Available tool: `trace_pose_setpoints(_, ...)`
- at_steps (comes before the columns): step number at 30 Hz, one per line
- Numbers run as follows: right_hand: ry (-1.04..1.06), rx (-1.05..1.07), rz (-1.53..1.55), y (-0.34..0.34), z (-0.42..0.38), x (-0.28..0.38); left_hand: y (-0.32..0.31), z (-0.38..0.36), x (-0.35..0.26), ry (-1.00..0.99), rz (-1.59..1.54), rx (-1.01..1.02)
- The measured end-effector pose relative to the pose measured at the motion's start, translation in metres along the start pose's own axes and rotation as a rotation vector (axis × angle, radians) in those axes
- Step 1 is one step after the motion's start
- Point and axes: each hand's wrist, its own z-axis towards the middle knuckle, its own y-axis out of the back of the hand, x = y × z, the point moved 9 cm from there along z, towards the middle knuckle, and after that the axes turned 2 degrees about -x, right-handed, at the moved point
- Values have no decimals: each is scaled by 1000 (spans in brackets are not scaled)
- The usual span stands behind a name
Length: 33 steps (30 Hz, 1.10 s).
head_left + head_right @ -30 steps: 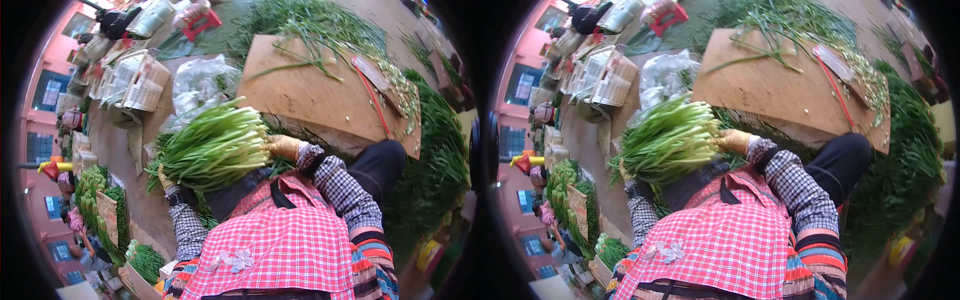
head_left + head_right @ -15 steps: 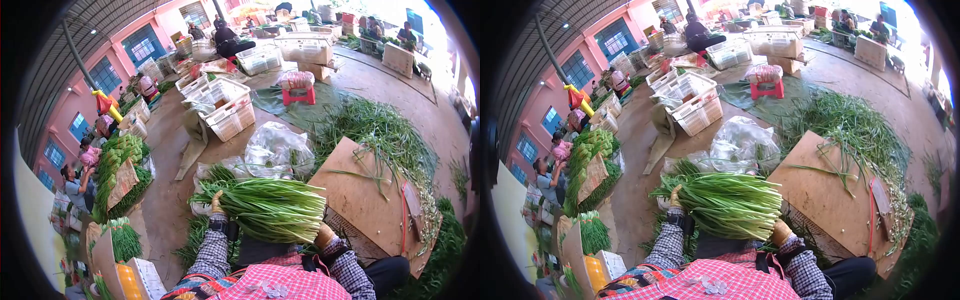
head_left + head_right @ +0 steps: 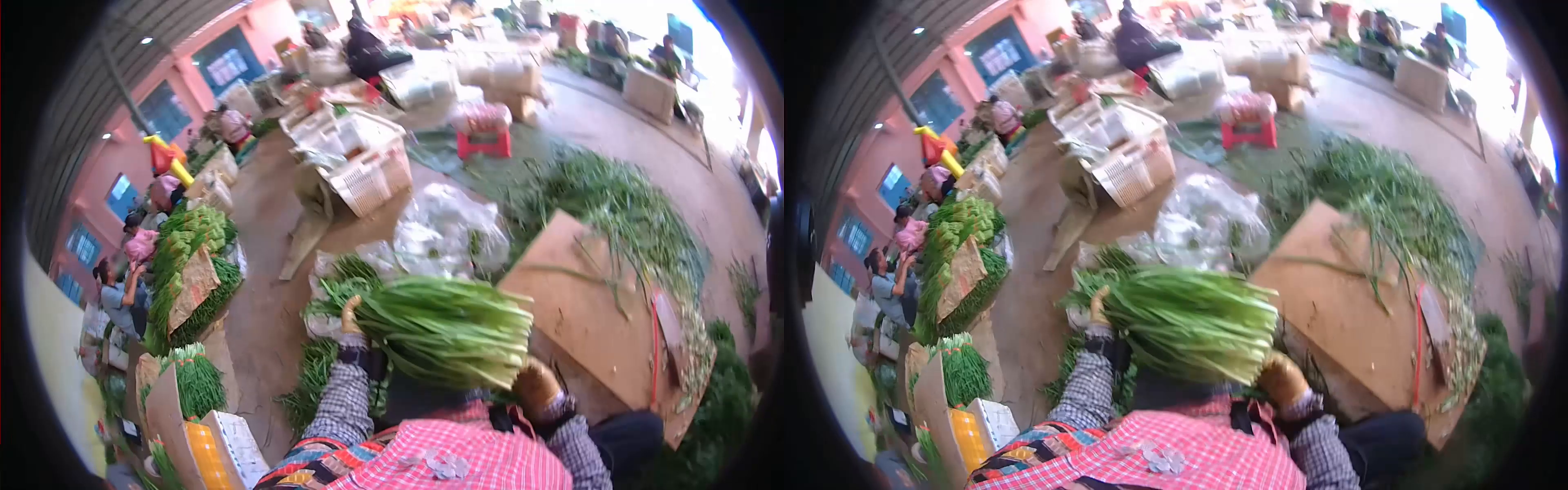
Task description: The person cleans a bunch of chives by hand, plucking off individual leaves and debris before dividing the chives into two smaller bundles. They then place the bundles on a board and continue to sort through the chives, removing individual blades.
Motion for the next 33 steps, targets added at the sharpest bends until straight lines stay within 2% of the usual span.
trace_pose_setpoints(1, 120, 126, -1, 2, -3, 9, -36, -32, -3, -22, 43, -19)
trace_pose_setpoints(2, 204, 135, -13, 8, -9, 14, -26, -29, -10, -110, 111, -28)
trace_pose_setpoints(4, 55, -8, -58, 54, -14, 8, -44, -48, -13, -150, 243, -65)
trace_pose_setpoints(6, 92, -22, -152, 18, -35, 40, -27, -31, -11, -98, 221, -92)
trace_pose_setpoints(8, 279, -119, -176, 52, -57, 64, -10, -20, -12, -65, 163, -114)
trace_pose_setpoints(11, 287, -246, -291, 94, -88, 87, 1, -12, -22, -97, 250, -134)
trace_pose_setpoints(14, -334, -944, -1674, 138, -115, 103, 18, -4, -23, -88, 202, -174)
trace_pose_setpoints(16, -496, -862, -2075, 96, -103, 93, 25, 1, -25, -88, 209, -166)
trace_pose_setpoints(17, -388, -778, -2047, 77, -90, 88, 31, 6, -25, -88, 199, -179)
trace_pose_setpoints(18, -128, -702, -1967, 64, -74, 82, 20, 0, -21, -80, 192, -165)
trace_pose_setpoints(19, 139, -530, -1842, 57, -53, 72, 11, -7, -18, -73, 188, -155)
trace_pose_setpoints(21, 155, -408, -1563, 30, -22, 59, 7, -8, -18, -58, 166, -101)
trace_pose_setpoints(22, 211, -333, -1399, 42, -1, 44, 13, -3, -20, -61, 169, -104)
trace_pose_setpoints(24, 105, -211, -737, 48, 30, 8, 9, -5, -20, -63, 170, -115)
trace_pose_setpoints(25, 22, -214, -626, 54, 35, -2, 6, -11, -20, -91, 180, -155)
trace_pose_setpoints(28, 109, -276, -843, 51, 24, 17, 7, -11, -18, -53, 135, -142)
trace_pose_setpoints(29, 183, -397, -1163, 37, 9, 41, 6, -11, -15, -37, 113, -133)
trace_pose_setpoints(30, 205, -440, -1159, 34, -1, 54, 5, -13, -16, -51, 120, -141)
trace_pose_setpoints(32, 367, -339, -960, 13, -20, 68, -1, -14, -15, -52, 110, -140)
trace_pose_setpoints(33, 348, -243, -981, -2, -26, 67, -4, -12, -14, -41, 93, -133)
